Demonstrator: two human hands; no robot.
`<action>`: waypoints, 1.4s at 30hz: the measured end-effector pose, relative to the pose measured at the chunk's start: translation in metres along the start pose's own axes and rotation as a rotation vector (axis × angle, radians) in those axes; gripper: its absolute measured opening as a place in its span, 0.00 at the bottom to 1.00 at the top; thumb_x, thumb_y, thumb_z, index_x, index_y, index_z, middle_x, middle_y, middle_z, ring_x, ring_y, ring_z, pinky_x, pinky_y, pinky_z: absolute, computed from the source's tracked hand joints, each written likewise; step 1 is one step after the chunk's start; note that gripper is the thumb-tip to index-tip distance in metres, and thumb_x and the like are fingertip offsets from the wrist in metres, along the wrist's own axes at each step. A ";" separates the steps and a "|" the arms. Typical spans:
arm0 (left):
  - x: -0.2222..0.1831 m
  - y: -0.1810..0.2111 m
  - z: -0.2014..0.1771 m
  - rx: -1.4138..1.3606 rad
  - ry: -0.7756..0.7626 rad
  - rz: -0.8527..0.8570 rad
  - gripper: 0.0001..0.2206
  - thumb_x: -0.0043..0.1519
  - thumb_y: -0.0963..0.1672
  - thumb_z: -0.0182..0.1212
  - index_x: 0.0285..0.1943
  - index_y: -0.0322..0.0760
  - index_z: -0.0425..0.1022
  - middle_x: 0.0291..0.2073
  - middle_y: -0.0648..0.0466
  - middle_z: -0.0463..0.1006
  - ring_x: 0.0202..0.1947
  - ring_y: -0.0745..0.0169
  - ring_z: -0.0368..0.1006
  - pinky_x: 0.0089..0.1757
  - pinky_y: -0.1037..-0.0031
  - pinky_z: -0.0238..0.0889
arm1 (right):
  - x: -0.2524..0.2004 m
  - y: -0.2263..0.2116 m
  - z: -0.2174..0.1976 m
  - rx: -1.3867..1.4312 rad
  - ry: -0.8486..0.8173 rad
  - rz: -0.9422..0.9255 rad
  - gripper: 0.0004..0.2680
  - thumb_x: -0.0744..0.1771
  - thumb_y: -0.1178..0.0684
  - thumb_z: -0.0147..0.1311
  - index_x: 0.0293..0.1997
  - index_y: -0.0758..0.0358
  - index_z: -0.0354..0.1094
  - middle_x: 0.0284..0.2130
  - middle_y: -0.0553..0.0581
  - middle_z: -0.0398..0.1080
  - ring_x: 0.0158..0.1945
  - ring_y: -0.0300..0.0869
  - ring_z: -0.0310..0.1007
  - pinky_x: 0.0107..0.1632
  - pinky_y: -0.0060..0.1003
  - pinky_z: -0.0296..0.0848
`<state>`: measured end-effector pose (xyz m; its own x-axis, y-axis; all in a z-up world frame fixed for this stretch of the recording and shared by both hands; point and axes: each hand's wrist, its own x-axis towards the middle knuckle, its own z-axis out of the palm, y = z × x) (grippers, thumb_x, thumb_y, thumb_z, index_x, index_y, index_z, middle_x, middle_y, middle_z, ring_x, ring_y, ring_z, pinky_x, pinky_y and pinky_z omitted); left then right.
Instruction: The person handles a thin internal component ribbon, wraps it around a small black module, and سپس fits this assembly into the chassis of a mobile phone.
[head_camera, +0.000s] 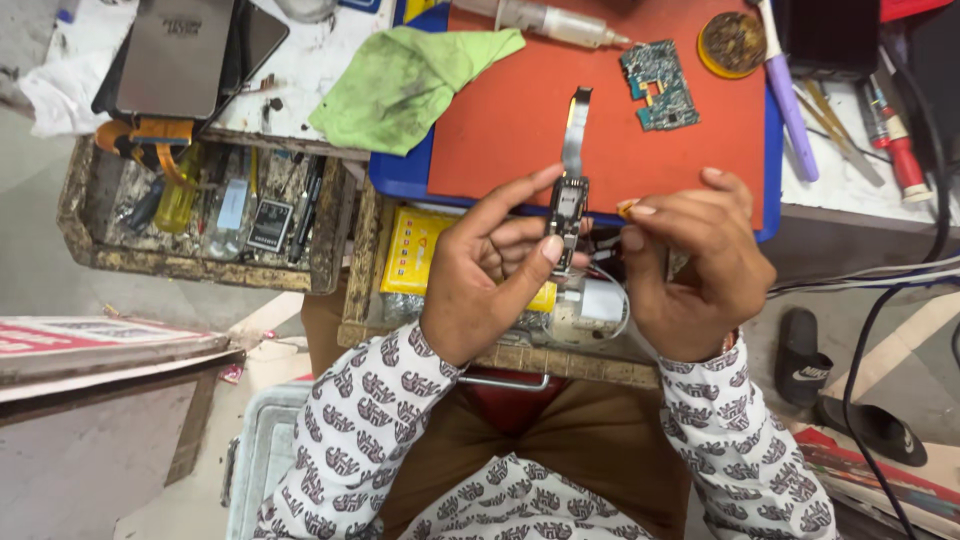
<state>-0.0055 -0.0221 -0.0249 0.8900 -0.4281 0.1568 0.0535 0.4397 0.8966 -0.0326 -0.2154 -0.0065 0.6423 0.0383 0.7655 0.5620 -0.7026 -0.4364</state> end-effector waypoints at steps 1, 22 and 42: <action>0.000 0.000 0.000 -0.024 -0.002 0.013 0.25 0.71 0.35 0.52 0.78 0.27 0.55 0.54 0.42 0.80 0.51 0.59 0.80 0.54 0.72 0.75 | 0.000 0.000 0.000 -0.002 0.007 0.006 0.04 0.71 0.63 0.62 0.47 0.63 0.71 0.41 0.55 0.77 0.46 0.42 0.78 0.67 0.45 0.65; -0.004 0.002 -0.005 -0.040 -0.016 0.076 0.26 0.74 0.34 0.48 0.82 0.29 0.52 0.55 0.41 0.78 0.55 0.62 0.78 0.62 0.70 0.73 | 0.000 0.001 0.002 0.207 -0.215 0.022 0.06 0.69 0.66 0.65 0.48 0.69 0.73 0.41 0.61 0.74 0.39 0.41 0.78 0.39 0.30 0.76; -0.009 0.006 0.000 0.594 0.040 0.324 0.17 0.70 0.39 0.66 0.67 0.40 0.73 0.49 0.51 0.83 0.45 0.69 0.83 0.46 0.81 0.78 | -0.010 0.011 0.003 0.439 -0.182 0.205 0.12 0.68 0.68 0.64 0.50 0.69 0.61 0.35 0.60 0.74 0.35 0.36 0.73 0.35 0.26 0.70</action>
<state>-0.0131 -0.0154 -0.0211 0.8358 -0.3128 0.4512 -0.4668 0.0275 0.8839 -0.0317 -0.2215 -0.0204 0.8204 0.0812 0.5660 0.5558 -0.3462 -0.7558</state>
